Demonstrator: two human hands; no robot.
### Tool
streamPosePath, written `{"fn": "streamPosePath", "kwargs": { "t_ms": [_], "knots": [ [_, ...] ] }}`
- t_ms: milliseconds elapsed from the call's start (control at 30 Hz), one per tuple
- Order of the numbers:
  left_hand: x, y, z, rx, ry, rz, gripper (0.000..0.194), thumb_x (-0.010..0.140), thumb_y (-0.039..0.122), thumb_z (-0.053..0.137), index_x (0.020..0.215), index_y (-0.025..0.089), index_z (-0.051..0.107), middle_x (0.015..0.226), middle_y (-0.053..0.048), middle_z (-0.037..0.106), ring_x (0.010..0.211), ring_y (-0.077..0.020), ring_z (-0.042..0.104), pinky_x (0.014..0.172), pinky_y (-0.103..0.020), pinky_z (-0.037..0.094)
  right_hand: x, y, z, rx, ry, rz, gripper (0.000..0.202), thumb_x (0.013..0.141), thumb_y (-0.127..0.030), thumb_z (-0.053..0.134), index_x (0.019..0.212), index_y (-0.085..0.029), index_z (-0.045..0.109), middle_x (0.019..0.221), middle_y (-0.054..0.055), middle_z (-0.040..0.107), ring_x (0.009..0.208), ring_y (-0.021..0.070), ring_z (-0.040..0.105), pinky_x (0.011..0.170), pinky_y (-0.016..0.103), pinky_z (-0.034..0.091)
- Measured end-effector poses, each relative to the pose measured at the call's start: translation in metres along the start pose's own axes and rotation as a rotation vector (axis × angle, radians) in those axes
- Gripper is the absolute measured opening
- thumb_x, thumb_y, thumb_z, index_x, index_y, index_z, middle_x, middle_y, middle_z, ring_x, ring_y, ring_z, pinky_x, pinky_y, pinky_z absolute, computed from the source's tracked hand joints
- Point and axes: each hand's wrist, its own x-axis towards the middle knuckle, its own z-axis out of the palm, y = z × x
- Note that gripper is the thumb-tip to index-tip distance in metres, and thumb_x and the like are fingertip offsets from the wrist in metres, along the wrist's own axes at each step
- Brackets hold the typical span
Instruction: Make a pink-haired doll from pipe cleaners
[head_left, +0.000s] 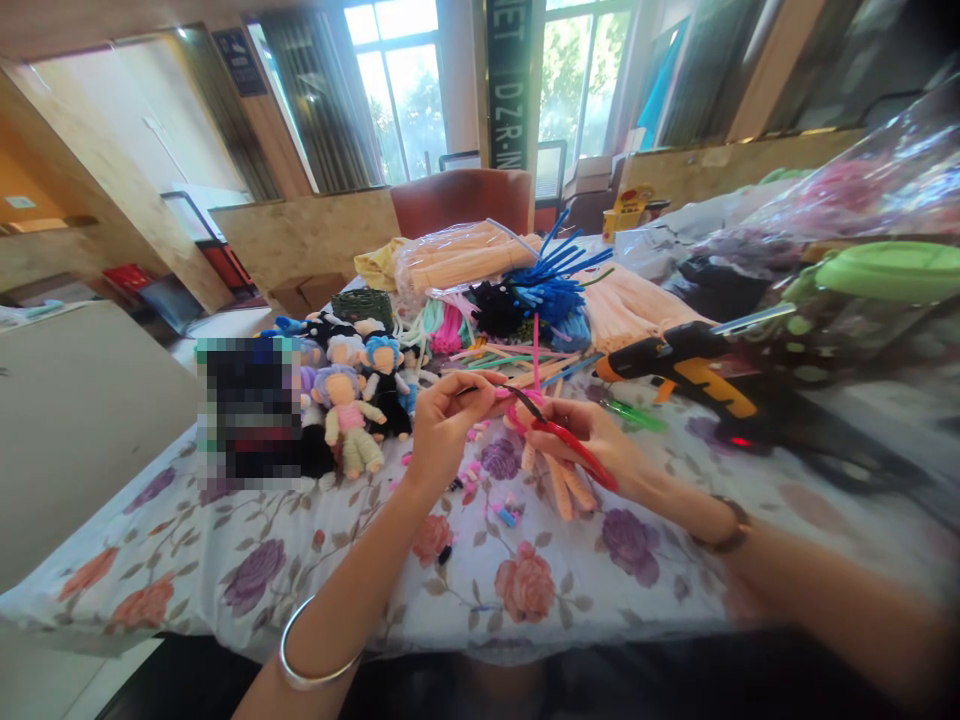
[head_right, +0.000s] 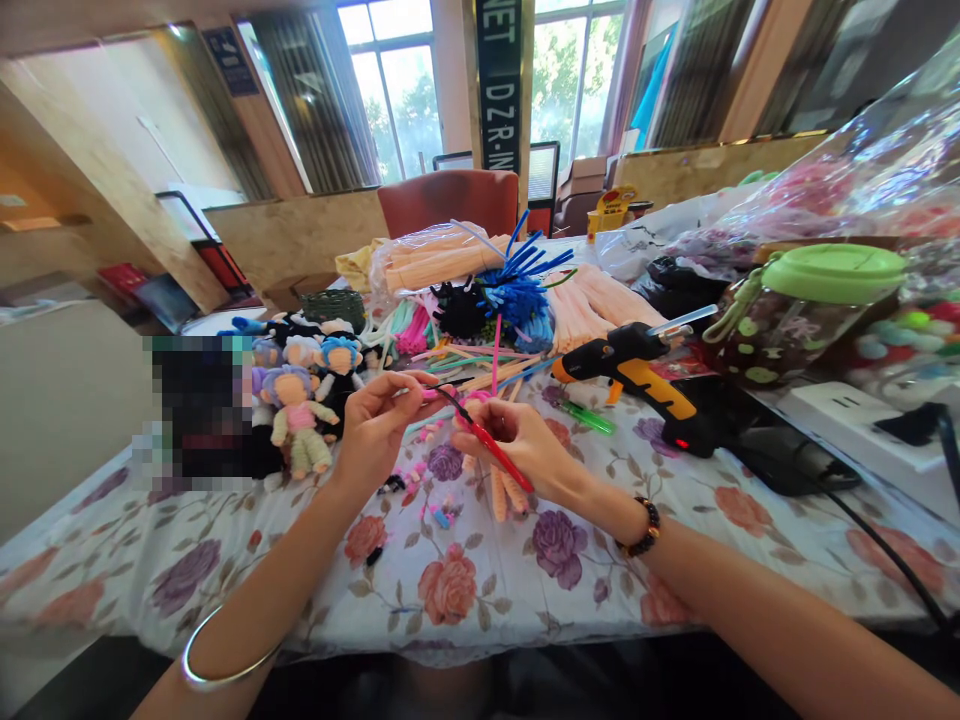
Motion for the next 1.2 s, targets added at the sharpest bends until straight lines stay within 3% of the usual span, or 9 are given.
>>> {"fn": "streamPosePath", "kwargs": {
  "t_ms": [100,333,467,567,733,1067,1200],
  "knots": [
    [-0.0002,-0.0014,-0.001,0.004,0.003,0.003,0.01,0.069,0.021,0.074,0.068,0.015,0.066,0.086,-0.002,0.069,0.075,-0.0131,0.068,0.078,-0.028,0.058,0.0,0.0002,-0.0001,-0.012,0.002,0.013,0.031,0.073,-0.043,0.069,0.078,-0.02,0.05,0.07,-0.001,0.062,0.047,0.011,0.055,0.04,0.022,0.039],
    [0.0001,-0.0011,0.0,0.027,0.01,-0.001,0.012,0.069,0.022,0.074,0.067,0.014,0.066,0.084,-0.002,0.068,0.074,-0.0129,0.067,0.078,-0.029,0.058,-0.0021,-0.007,0.0056,0.032,0.017,0.044,0.038,0.066,-0.043,0.074,0.074,-0.021,0.044,0.064,-0.004,0.053,0.054,0.0118,0.056,0.05,0.025,0.047],
    [0.0002,-0.0006,0.0006,0.05,0.016,-0.029,0.014,0.069,0.025,0.074,0.066,0.014,0.065,0.083,-0.003,0.069,0.075,-0.0142,0.067,0.08,-0.031,0.057,-0.0044,-0.0074,0.0091,0.004,0.087,0.055,0.041,0.065,-0.043,0.075,0.069,-0.021,0.041,0.059,-0.007,0.045,0.041,0.0064,0.042,0.04,0.022,0.04],
    [0.0003,-0.0005,0.0004,0.048,0.022,-0.053,0.017,0.067,0.027,0.076,0.065,0.014,0.065,0.082,-0.004,0.069,0.075,-0.0153,0.067,0.081,-0.033,0.057,-0.0041,-0.006,0.0095,-0.024,0.116,0.033,0.044,0.063,-0.044,0.077,0.064,-0.02,0.04,0.059,-0.006,0.044,0.043,0.0054,0.04,0.038,0.02,0.035],
    [0.0003,-0.0003,0.0002,0.027,0.026,-0.082,0.018,0.064,0.026,0.078,0.063,0.014,0.065,0.079,-0.003,0.068,0.074,-0.015,0.067,0.08,-0.032,0.057,-0.0038,-0.0065,0.0082,-0.001,0.075,0.03,0.041,0.065,-0.048,0.074,0.067,-0.021,0.043,0.058,-0.006,0.047,0.042,0.0068,0.041,0.038,0.022,0.037],
    [0.002,0.0004,-0.0002,0.004,0.017,-0.127,0.019,0.061,0.025,0.08,0.063,0.013,0.065,0.079,-0.003,0.067,0.074,-0.0146,0.067,0.079,-0.031,0.058,-0.0045,-0.0041,0.006,0.01,-0.007,0.094,0.041,0.069,-0.05,0.071,0.07,-0.022,0.041,0.053,-0.008,0.047,0.033,0.0059,0.04,0.03,0.02,0.027],
    [0.002,0.0001,-0.0008,-0.001,0.019,-0.138,0.02,0.059,0.026,0.081,0.062,0.013,0.065,0.079,-0.003,0.067,0.073,-0.0144,0.066,0.078,-0.032,0.058,-0.0046,-0.0039,0.0042,-0.021,0.01,0.076,0.04,0.069,-0.047,0.072,0.066,-0.022,0.041,0.049,-0.008,0.046,0.033,0.0064,0.04,0.032,0.021,0.027]
  ]
}}
